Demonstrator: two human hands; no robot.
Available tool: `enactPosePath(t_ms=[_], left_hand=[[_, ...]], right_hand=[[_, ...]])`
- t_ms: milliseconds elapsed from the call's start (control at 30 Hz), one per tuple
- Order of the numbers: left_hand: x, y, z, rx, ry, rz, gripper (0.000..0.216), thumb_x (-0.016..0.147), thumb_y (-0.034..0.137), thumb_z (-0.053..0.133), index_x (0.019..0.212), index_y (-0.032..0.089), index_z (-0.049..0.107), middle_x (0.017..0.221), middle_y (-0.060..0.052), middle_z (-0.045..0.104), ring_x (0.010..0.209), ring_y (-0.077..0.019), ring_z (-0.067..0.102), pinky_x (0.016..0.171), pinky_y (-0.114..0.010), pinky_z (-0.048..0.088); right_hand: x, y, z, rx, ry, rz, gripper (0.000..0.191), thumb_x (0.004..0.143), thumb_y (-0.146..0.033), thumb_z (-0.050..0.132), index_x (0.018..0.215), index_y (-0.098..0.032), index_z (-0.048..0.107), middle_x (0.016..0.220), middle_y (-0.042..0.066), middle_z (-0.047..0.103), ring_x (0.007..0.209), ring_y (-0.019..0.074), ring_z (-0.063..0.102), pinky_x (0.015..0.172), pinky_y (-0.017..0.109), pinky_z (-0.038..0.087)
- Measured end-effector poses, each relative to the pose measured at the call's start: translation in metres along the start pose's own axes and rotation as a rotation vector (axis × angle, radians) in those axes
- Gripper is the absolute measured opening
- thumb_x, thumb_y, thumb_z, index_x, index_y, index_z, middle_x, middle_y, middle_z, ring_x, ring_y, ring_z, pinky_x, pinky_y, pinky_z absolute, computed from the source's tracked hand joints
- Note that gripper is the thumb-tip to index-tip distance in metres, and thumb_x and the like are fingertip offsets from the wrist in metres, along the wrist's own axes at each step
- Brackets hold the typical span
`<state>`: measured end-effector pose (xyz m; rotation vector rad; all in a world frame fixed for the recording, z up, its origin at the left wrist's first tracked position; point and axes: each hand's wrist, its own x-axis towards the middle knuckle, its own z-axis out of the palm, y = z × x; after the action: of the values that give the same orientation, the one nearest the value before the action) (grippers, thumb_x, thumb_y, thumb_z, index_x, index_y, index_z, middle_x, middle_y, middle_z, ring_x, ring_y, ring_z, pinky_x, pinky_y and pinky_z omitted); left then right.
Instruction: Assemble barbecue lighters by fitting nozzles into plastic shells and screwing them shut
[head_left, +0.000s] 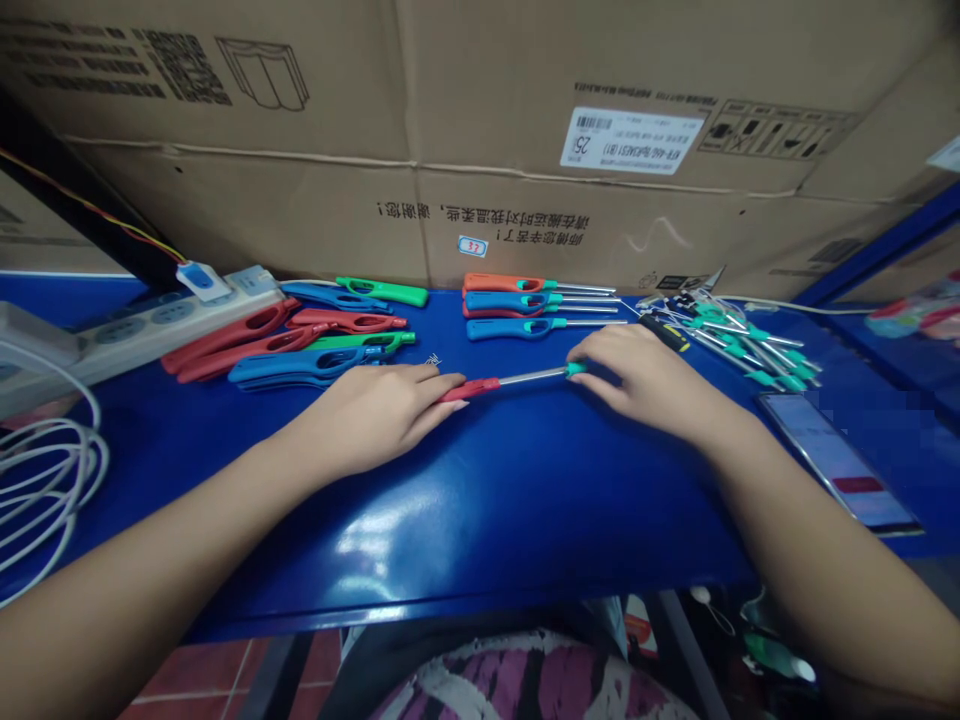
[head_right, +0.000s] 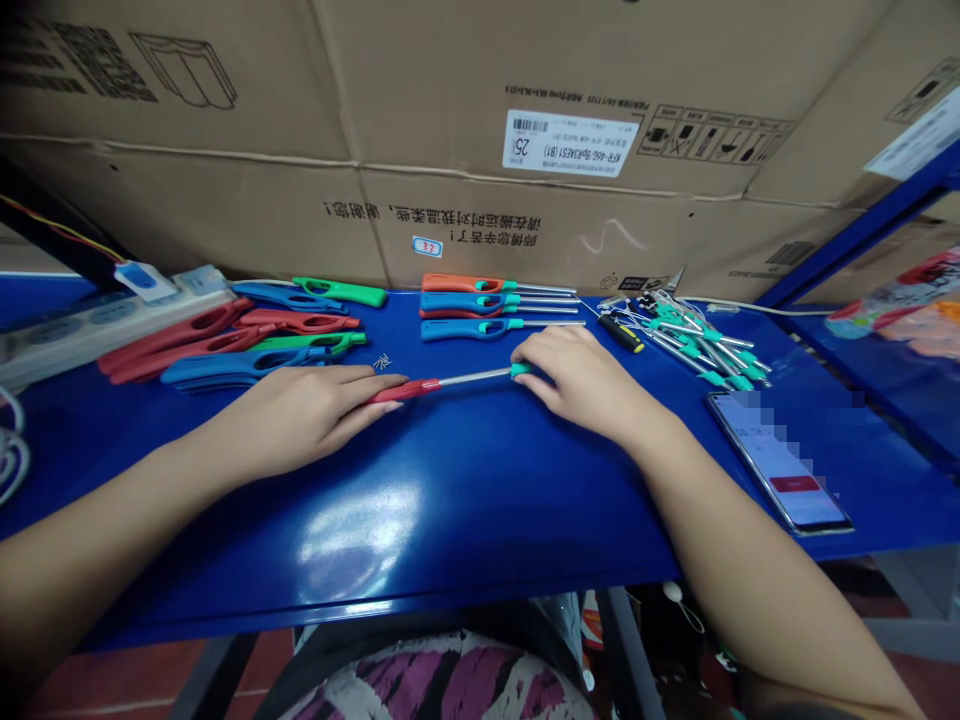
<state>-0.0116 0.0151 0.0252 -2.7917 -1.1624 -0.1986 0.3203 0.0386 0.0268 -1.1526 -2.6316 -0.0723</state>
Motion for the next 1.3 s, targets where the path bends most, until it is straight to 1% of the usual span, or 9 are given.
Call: enactPosePath(t_ms=[167, 400, 567, 667, 733, 800, 900, 1033, 1300], left_hand=[[-0.001, 0.009, 0.000, -0.055, -0.046, 0.038, 0.049, 0.108, 0.048, 0.032, 0.134, 0.022, 0.064, 0.107, -0.007, 0.074, 0.090, -0.0238, 0.073, 0.074, -0.032, 0.055], [-0.004, 0.030, 0.004, -0.141, -0.082, 0.072, 0.043, 0.109, 0.043, 0.034, 0.135, 0.023, 0.061, 0.107, -0.005, 0.073, 0.090, -0.0225, 0.072, 0.075, -0.033, 0.055], [-0.003, 0.031, 0.004, -0.259, -0.092, 0.024, 0.041, 0.107, 0.045, 0.039, 0.137, 0.024, 0.059, 0.113, -0.005, 0.071, 0.099, -0.0230, 0.071, 0.082, -0.033, 0.054], [-0.003, 0.026, 0.007, -0.349, -0.098, 0.018, 0.044, 0.103, 0.049, 0.049, 0.140, 0.024, 0.056, 0.117, -0.005, 0.068, 0.103, -0.0232, 0.069, 0.085, -0.033, 0.054], [-0.002, 0.020, 0.009, -0.403, -0.068, 0.017, 0.044, 0.102, 0.044, 0.054, 0.141, 0.023, 0.054, 0.119, -0.006, 0.066, 0.105, -0.0222, 0.068, 0.087, -0.032, 0.054], [-0.001, 0.015, 0.011, -0.437, -0.028, 0.017, 0.035, 0.103, 0.036, 0.053, 0.132, 0.019, 0.060, 0.115, -0.007, 0.067, 0.104, -0.0212, 0.067, 0.090, -0.031, 0.053], [0.000, 0.009, 0.013, -0.391, -0.032, 0.018, 0.027, 0.105, 0.034, 0.048, 0.114, 0.017, 0.066, 0.102, -0.006, 0.070, 0.095, -0.0219, 0.069, 0.084, -0.032, 0.054], [-0.001, 0.009, 0.014, -0.237, -0.046, 0.019, 0.030, 0.105, 0.037, 0.044, 0.118, 0.018, 0.063, 0.103, -0.007, 0.072, 0.089, -0.0253, 0.073, 0.074, -0.035, 0.056], [-0.005, 0.016, 0.020, -0.111, 0.019, 0.129, 0.028, 0.104, 0.027, 0.042, 0.116, 0.013, 0.063, 0.097, -0.008, 0.072, 0.074, -0.0254, 0.072, 0.061, -0.037, 0.056]], right_hand=[[0.003, -0.020, 0.009, 0.115, -0.004, -0.151, 0.018, 0.101, -0.030, 0.056, 0.107, -0.017, 0.068, 0.102, 0.008, 0.072, 0.095, 0.0218, 0.063, 0.090, 0.038, 0.044], [0.005, -0.057, 0.021, 0.057, 0.089, -0.273, 0.026, 0.104, -0.031, 0.049, 0.107, -0.014, 0.069, 0.099, 0.008, 0.072, 0.090, 0.0220, 0.062, 0.080, 0.035, 0.044], [0.005, -0.056, 0.017, 0.030, 0.099, -0.282, 0.026, 0.103, -0.033, 0.053, 0.110, -0.014, 0.069, 0.100, 0.008, 0.072, 0.090, 0.0222, 0.061, 0.079, 0.035, 0.043], [0.004, -0.052, 0.014, 0.011, 0.106, -0.274, 0.024, 0.103, -0.031, 0.052, 0.106, -0.014, 0.069, 0.096, 0.008, 0.072, 0.088, 0.0216, 0.062, 0.077, 0.035, 0.043], [0.004, -0.049, 0.013, -0.002, 0.120, -0.252, 0.024, 0.104, -0.031, 0.051, 0.105, -0.015, 0.069, 0.096, 0.007, 0.073, 0.087, 0.0211, 0.062, 0.076, 0.034, 0.043], [0.003, -0.046, 0.013, -0.013, 0.136, -0.227, 0.024, 0.103, -0.031, 0.052, 0.105, -0.015, 0.069, 0.095, 0.007, 0.073, 0.086, 0.0209, 0.062, 0.075, 0.034, 0.043], [0.003, -0.043, 0.014, -0.018, 0.154, -0.208, 0.024, 0.103, -0.032, 0.053, 0.106, -0.015, 0.069, 0.094, 0.006, 0.073, 0.085, 0.0208, 0.063, 0.073, 0.034, 0.043], [0.003, -0.043, 0.019, -0.025, 0.175, -0.245, 0.024, 0.103, -0.029, 0.053, 0.105, -0.013, 0.070, 0.091, 0.007, 0.073, 0.083, 0.0208, 0.063, 0.071, 0.034, 0.046], [0.001, -0.046, 0.028, -0.074, 0.237, -0.360, 0.023, 0.101, -0.020, 0.053, 0.105, -0.005, 0.070, 0.086, 0.012, 0.073, 0.076, 0.0217, 0.062, 0.069, 0.035, 0.051]])
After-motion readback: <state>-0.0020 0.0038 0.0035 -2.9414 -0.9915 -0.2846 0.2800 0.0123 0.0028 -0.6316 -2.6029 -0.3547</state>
